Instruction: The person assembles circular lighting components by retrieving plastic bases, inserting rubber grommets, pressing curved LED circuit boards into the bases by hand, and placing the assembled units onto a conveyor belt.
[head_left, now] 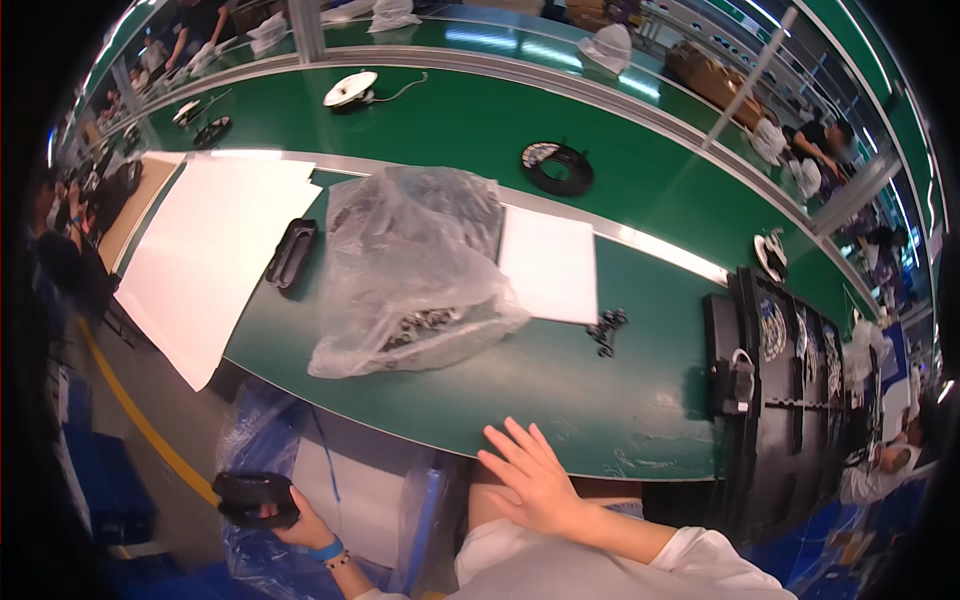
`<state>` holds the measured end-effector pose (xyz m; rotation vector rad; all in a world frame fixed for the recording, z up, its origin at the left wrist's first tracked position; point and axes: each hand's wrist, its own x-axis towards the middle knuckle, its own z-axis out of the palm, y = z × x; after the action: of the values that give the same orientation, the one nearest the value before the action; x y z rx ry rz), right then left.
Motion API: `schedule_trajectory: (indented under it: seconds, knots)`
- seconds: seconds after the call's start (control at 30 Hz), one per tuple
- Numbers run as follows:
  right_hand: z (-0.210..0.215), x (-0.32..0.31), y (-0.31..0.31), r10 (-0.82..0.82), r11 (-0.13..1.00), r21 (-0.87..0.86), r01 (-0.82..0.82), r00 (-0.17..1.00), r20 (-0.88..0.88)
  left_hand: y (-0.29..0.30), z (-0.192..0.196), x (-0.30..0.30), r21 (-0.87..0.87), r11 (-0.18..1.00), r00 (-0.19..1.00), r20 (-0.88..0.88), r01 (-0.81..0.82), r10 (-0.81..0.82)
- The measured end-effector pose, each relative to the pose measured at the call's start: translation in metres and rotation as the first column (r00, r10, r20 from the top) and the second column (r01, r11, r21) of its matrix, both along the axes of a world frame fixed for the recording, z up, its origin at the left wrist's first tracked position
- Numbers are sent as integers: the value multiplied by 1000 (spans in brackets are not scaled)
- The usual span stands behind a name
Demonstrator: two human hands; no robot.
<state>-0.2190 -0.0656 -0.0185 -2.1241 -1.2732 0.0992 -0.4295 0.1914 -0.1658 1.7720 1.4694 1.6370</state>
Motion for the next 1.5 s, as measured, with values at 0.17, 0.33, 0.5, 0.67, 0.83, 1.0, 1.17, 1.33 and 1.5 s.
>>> schedule_trajectory:
  seconds: [0.17, 0.33, 0.5, 0.67, 0.83, 1.0, 1.17, 1.33, 1.5]
  knots:
    - [50, -12, -28, 72, 910, 414, -29, 994, -88, -96, 122, 73, 28, 660, 653, -183, 750, -735]
    - [29, -14, -78, 33, 723, 565, 398, 797, -603, -200, 162, 171, -149, -247, -253, -24, 958, -967]
    - [11, -1, -119, 129, 376, 632, 677, 638, -759, -235, 166, 201, -218, -421, -453, -125, 880, -882]
    - [4, 14, -138, 197, 222, 561, 798, 526, -827, -238, 146, 199, -97, -397, -268, 591, 913, -761]
    - [-10, 27, -164, 220, 197, 409, 891, 367, -904, -219, 135, 208, -166, -230, -17, 775, 959, -632]
    - [-13, 26, -176, 56, 224, 375, 900, 372, -927, -224, 127, 196, -327, -61, 208, 723, 943, -658]
    - [-21, 10, -175, -77, 172, 402, 899, 419, -905, -240, 117, 188, -265, 255, 333, 316, 930, -888]
    - [-22, -7, -179, -388, 382, 483, 788, 611, -690, -257, 122, 174, -256, 292, 300, -10, 921, -954]
    - [-14, -18, -197, -665, 581, 383, 718, 690, -284, -224, 153, 171, -280, 275, 130, -444, 920, -886]
